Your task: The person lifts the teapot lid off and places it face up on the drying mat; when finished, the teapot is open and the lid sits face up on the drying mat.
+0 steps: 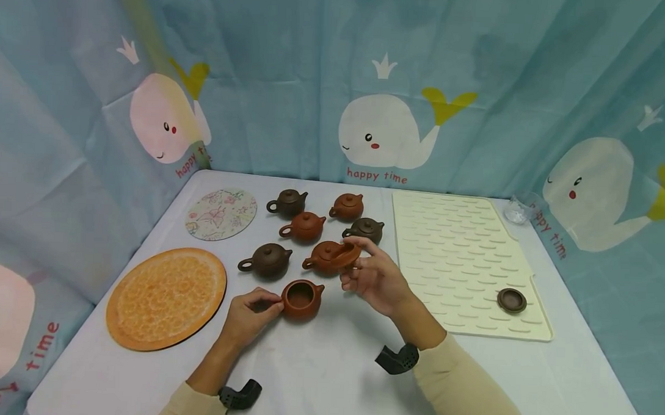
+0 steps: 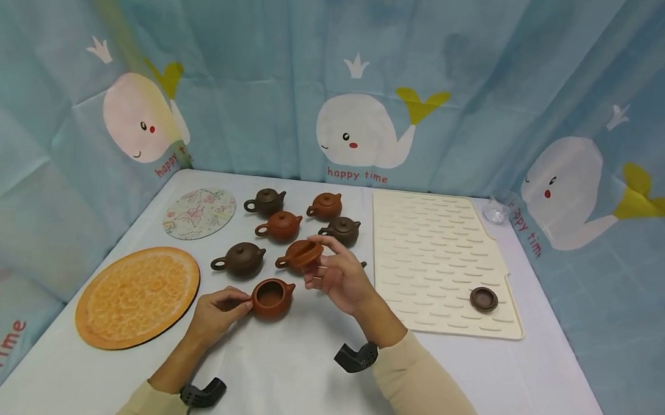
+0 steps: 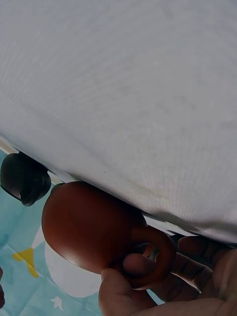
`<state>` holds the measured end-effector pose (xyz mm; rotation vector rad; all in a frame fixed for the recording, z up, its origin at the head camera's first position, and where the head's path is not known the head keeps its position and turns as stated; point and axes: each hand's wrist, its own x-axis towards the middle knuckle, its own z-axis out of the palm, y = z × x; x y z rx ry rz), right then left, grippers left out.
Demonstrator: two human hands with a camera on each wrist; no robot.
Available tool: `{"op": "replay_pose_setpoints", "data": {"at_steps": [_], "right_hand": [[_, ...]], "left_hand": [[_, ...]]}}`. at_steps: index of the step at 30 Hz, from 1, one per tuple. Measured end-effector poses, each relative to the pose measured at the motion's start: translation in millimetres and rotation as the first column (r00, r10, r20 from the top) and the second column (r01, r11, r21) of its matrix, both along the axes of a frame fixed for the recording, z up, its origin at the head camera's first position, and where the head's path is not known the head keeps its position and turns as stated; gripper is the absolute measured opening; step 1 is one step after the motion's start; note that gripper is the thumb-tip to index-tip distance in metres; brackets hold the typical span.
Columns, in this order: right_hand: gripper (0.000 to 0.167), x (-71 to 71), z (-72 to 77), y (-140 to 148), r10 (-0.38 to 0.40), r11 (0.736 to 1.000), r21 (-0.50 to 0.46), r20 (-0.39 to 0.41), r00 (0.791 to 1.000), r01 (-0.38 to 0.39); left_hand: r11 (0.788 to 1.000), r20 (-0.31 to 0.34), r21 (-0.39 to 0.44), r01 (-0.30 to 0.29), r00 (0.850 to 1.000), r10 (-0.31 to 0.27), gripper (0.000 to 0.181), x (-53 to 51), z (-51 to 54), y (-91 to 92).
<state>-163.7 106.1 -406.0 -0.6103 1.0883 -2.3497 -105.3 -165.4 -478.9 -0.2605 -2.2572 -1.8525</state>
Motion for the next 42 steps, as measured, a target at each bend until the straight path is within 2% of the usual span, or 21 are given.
{"op": "replay_pose_setpoints", "data": {"at_steps": [3, 8, 13, 16, 20, 23, 32, 36, 42], "right_hand": [[0.028, 0.3, 6.0, 10, -0.064, 0.998, 0.003, -0.004, 0.998, 0.064], [0.03, 3.9, 14.4, 34, -0.185, 0.981, 0.046, -0.049, 0.982, 0.187], [0.042, 9.8, 17.7, 66, -0.222, 0.971, 0.058, -0.125, 0.967, 0.231], [0.045, 12.9, 18.7, 86, -0.25, 0.959, 0.09, -0.189, 0.95, 0.271], [0.045, 16.7, 19.1, 112, -0.32, 0.917, 0.156, -0.256, 0.912, 0.366], [0.045, 19.7, 18.0, 130, -0.38, 0.88, 0.186, -0.278, 0.882, 0.437], [0.055, 24.0, 3.6, 169, -0.463, 0.793, 0.269, -0.317, 0.828, 0.547], [0.055, 25.2, -2.7, 179, -0.495, 0.74, 0.319, -0.338, 0.801, 0.592], [0.054, 27.2, -8.8, 189, -0.504, 0.643, 0.407, -0.413, 0.759, 0.649]], "left_hand": [[1.0, -0.007, 0.011, -0.007, 1.0, 0.007, 0.012, -0.6, -0.7, -1.1], [1.0, -0.013, 0.029, -0.006, 1.0, 0.007, 0.012, -1.6, -3.2, -1.5], [0.999, -0.031, 0.036, 0.0, 1.0, 0.001, 0.013, -1.6, -5.0, -1.3], [0.999, -0.043, 0.038, -0.002, 0.999, 0.004, 0.014, -1.1, -5.2, -0.4], [0.999, -0.055, 0.036, -0.006, 0.998, 0.008, 0.014, -0.7, -5.1, -0.4], [0.999, -0.056, 0.037, 0.002, 0.998, 0.0, 0.013, -0.6, -5.5, -0.9], [1.0, -0.048, 0.027, -0.002, 0.999, 0.004, 0.013, -1.0, -4.7, -0.9], [0.999, -0.073, 0.035, 0.007, 0.997, -0.004, 0.013, -1.3, -5.7, -1.1], [0.997, -0.119, 0.059, 0.041, 0.992, -0.034, 0.014, -2.4, -8.8, -2.5]]}}
